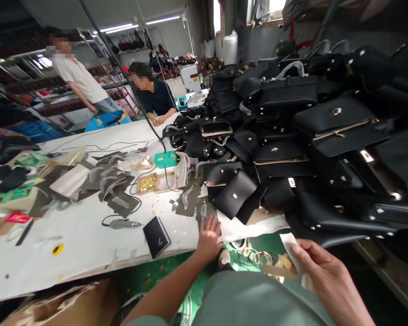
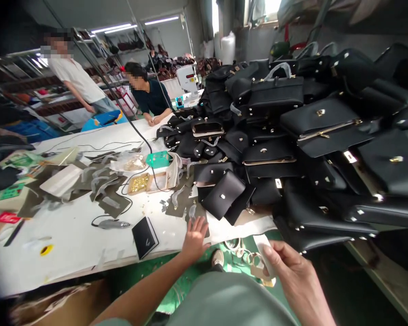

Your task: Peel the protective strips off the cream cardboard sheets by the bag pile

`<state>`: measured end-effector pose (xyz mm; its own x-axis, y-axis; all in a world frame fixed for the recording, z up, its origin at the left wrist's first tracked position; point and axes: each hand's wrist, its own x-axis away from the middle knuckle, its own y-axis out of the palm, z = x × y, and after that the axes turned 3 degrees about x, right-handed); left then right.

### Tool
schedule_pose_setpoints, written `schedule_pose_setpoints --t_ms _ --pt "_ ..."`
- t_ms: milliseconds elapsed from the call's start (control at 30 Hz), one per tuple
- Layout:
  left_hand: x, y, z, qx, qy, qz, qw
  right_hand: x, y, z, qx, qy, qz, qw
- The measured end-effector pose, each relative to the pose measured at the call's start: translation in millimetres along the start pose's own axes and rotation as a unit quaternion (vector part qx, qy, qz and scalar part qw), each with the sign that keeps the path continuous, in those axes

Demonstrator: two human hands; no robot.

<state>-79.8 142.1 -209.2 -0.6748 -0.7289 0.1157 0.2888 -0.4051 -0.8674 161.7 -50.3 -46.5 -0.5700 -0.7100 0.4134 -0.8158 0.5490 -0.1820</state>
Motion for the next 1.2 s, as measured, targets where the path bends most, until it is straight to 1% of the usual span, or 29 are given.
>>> schedule_pose_setpoints --t_ms 67,100,167,233,333,433,500,600,733,833,900,933,1000,1033,1067,1133,1200 --pt "1.6 1.3 -31.4 -0.039 0.01 -0.033 0.999 3.0 8.5 -5.3 0.012 0.015 0.01 1.0" --pt "0.1 1.6 -42.7 -0.056 0.018 -0.05 0.997 3.9 11.9 -7.5 0.017 0.017 0.013 1.0" --pt "-7.8 1.3 -57.0 -0.086 0.035 -0.083 0.992 4.1 16.9 -10.3 0.028 0.012 0.011 0.999" --pt "-19.4 -0.5 -62.8 -0.112 0.048 -0.116 0.986 2.2 19.7 -10.8 0.036 0.005 0.0 0.999" --pt "-31.0 -7.5 -61.7 -0.14 0.059 -0.152 0.977 -2.3 22.1 -8.0 0.037 0.002 -0.031 0.999" --pt "-24.7 -20.5 -52.8 -0.135 0.083 -0.157 0.975 -6.7 23.6 -3.0 0.023 -0.012 -0.058 0.998" --pt "-13.9 -32.1 -42.6 -0.113 0.095 -0.147 0.978 -8.9 23.9 0.2 0.024 -0.023 -0.065 0.997" --pt "-1.1 -54.1 -21.5 -0.058 0.087 -0.111 0.988 -10.6 22.8 1.9 0.037 -0.037 -0.083 0.995" --pt "0.8 -89.2 10.7 0.052 0.049 -0.035 0.997 -9.7 21.2 -5.0 0.012 -0.046 -0.121 0.991" --pt "0.6 -110.5 36.0 0.154 0.024 -0.01 0.988 -9.4 23.2 -14.0 -0.027 -0.041 -0.175 0.983" --pt "2.9 -118.1 55.8 0.24 0.008 -0.01 0.971 -10.4 25.9 -19.9 -0.048 -0.055 -0.223 0.972" --pt "4.4 -120.0 66.9 0.298 -0.006 -0.009 0.954 -11.2 27.3 -22.7 -0.055 -0.067 -0.244 0.966" --pt "7.0 -121.0 90.9 0.42 -0.044 -0.001 0.906 -13.1 29.6 -27.8 -0.057 -0.094 -0.269 0.957" --pt "7.5 -120.8 103.3 0.469 -0.064 0.005 0.881 -14.1 30.2 -30.0 -0.051 -0.104 -0.269 0.956" --pt "7.5 -120.3 115.4 0.501 -0.079 0.008 0.862 -14.9 30.1 -31.9 -0.039 -0.116 -0.263 0.957" --pt "6.0 -119.6 137.8 0.519 -0.092 0.009 0.849 -15.9 28.0 -34.3 -0.004 -0.146 -0.24 0.96" --pt "3.5 -119.5 156.7 0.52 -0.097 0.014 0.849 -16.1 23.5 -34.5 0.028 -0.172 -0.212 0.962"
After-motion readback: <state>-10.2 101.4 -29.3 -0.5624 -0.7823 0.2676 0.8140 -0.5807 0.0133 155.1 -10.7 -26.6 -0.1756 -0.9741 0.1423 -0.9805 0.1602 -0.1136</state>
